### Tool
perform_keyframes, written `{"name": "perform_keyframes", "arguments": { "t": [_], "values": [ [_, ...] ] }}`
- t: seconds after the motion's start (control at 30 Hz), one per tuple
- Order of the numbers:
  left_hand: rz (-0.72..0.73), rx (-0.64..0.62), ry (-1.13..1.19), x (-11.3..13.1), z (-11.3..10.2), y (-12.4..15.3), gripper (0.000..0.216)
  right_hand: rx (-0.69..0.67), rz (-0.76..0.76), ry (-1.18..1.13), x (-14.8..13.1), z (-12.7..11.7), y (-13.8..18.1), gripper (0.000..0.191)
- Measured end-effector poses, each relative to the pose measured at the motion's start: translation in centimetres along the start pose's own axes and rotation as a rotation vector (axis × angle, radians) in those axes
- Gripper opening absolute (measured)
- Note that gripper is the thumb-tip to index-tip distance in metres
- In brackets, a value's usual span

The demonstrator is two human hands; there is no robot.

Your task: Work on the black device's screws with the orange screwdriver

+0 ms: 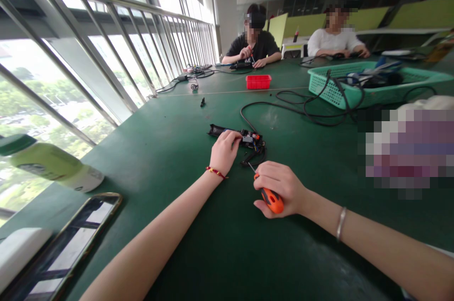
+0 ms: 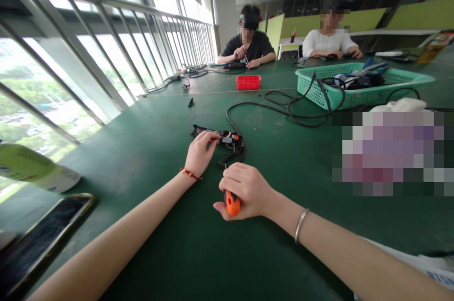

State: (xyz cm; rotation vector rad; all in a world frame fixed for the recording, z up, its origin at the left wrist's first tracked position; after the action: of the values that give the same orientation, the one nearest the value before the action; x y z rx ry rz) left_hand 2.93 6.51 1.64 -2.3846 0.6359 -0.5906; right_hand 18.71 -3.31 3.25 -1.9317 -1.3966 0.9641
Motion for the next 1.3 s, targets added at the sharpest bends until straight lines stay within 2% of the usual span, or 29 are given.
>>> {"name": "perform_keyframes", "arguments": {
  "t": [0.7, 1.3],
  "values": [
    [0.143, -0.049, -0.096, 0.0, 0.5, -0.9, 0.018, -0.091, -0.044, 0.086, 0.0, 0.4, 0.1, 0.019],
    [0.174, -0.012, -0.142, -0.2, 1.3, -1.2, 0.019, -0.124, -0.044, 0.093, 0.2, 0.5, 0.4, 0.024]
  ]
}}
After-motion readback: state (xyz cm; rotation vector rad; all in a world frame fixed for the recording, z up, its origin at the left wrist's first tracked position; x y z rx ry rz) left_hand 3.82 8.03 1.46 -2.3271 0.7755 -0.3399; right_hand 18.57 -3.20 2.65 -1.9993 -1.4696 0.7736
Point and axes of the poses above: each hand's wrist, its own y-axis away from the middle knuckle, its own z-axis out of the palm, x = y × z, the point moved 1 cm from there along -y, towards the middle knuckle, and after that the axes turned 11 degrees about -y, right-handed, at the moved point
